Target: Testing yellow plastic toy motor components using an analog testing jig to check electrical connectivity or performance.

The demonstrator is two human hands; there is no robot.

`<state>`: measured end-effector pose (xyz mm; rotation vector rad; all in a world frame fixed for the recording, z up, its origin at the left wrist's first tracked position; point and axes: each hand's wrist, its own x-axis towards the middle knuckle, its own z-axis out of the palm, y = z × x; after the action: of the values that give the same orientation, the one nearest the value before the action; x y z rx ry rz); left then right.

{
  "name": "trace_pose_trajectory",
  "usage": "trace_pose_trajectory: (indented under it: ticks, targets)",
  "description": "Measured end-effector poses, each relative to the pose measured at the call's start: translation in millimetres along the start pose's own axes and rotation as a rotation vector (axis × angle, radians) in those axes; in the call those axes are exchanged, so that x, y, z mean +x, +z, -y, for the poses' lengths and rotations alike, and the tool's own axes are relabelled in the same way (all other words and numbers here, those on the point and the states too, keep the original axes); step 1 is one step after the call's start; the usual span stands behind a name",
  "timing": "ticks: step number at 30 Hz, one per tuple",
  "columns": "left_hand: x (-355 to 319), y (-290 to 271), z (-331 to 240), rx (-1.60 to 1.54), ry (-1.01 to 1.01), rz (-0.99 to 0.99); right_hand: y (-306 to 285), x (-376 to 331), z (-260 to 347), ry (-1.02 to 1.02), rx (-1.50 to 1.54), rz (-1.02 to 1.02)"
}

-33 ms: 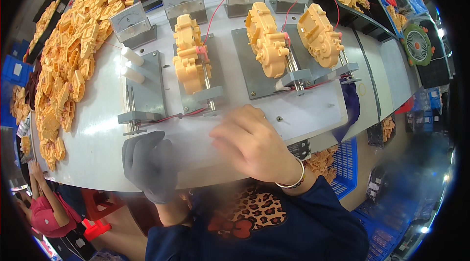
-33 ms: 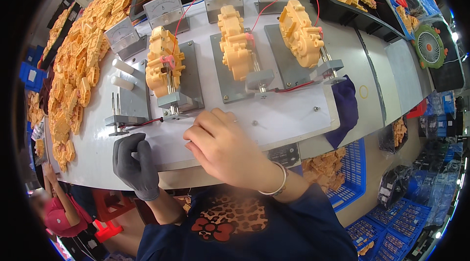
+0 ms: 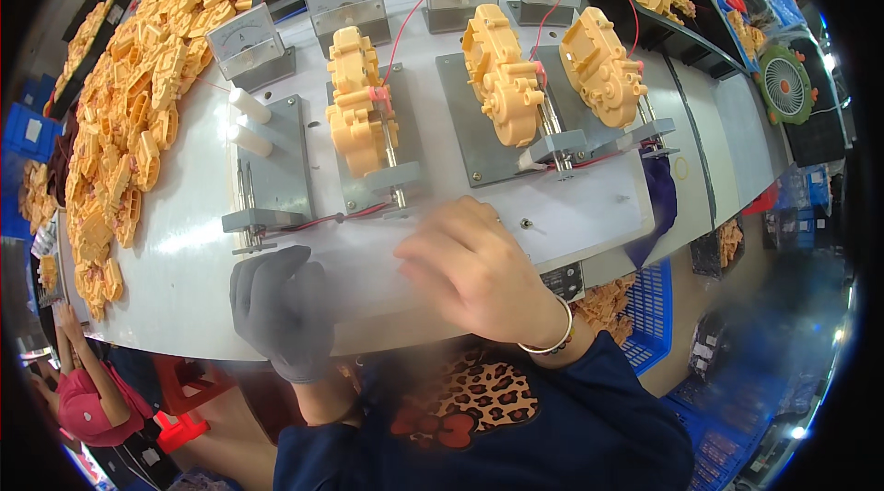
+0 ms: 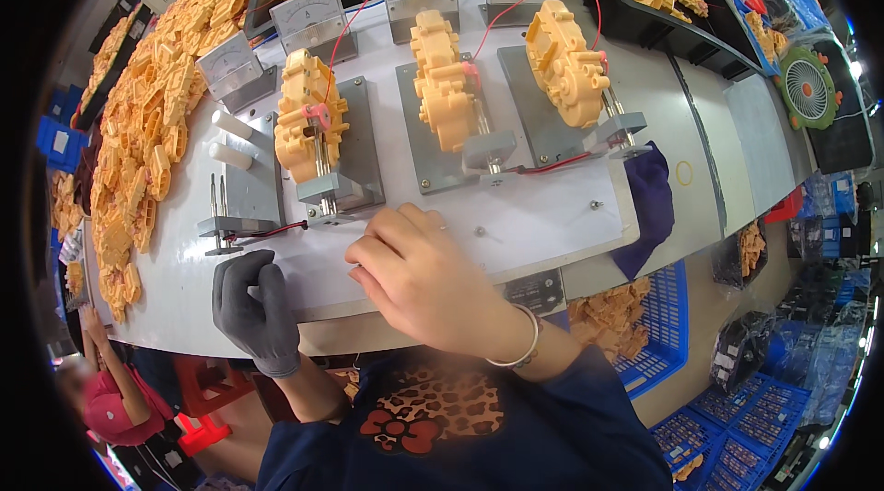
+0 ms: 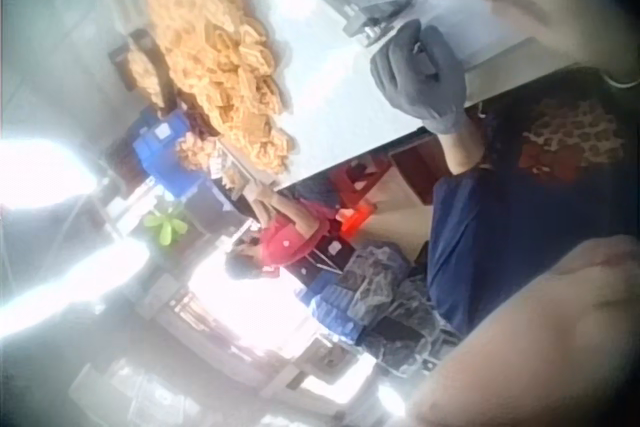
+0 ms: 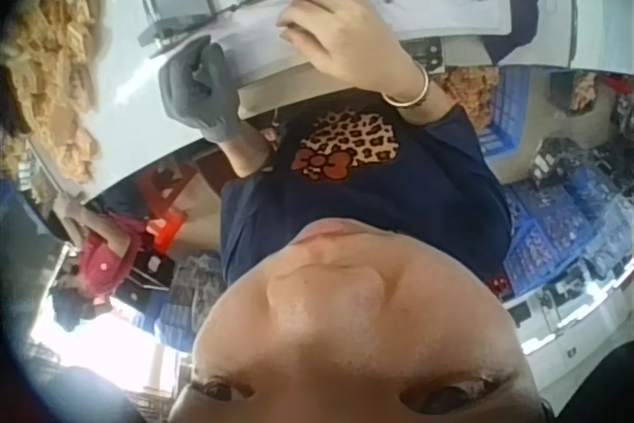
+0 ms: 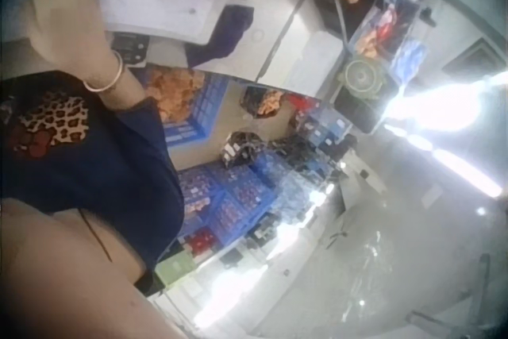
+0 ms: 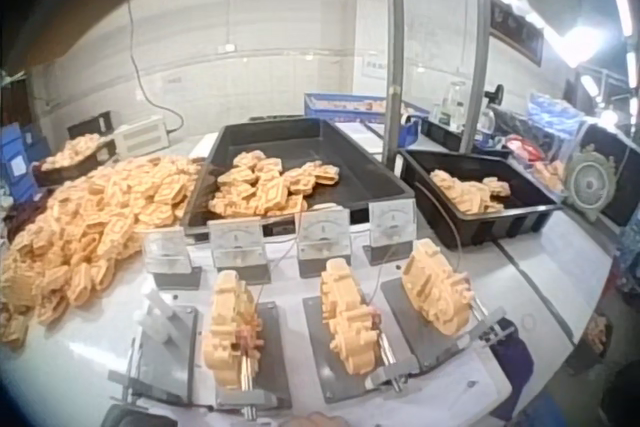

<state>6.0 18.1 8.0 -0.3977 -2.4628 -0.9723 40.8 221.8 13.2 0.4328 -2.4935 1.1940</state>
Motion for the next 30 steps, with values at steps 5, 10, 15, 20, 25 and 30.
trace_pose_trajectory:
  ticks: [5,10,15,20,25,30]
  targets:
    - [0.2,0.0,-2.1,0.007,-0.004,-0.011,-0.7,0.6,-0.6,0.001,0.022,0.014]
    - [0.8,0.4,-2.2,-0.005,-0.016,-0.014,4.2,1.1,6.0,0.059,-0.099,-0.023]
    - [0.5,1.5,-1.4,0.016,-0.004,-0.012,2.9,3.3,0.4,0.035,-0.073,-0.012]
    - [0.5,0.4,-1.5,0.020,0.009,-0.013,2.6,2.9,2.4,-0.004,-0.078,-0.012]
    - [0.6,1.7,-1.0,0.019,0.025,-0.018,3.5,2.1,1.6,-0.008,-0.091,-0.013]
    - [0.9,1.2,-2.2,0.024,0.022,-0.015,3.5,2.0,2.0,-0.011,-0.093,-0.009]
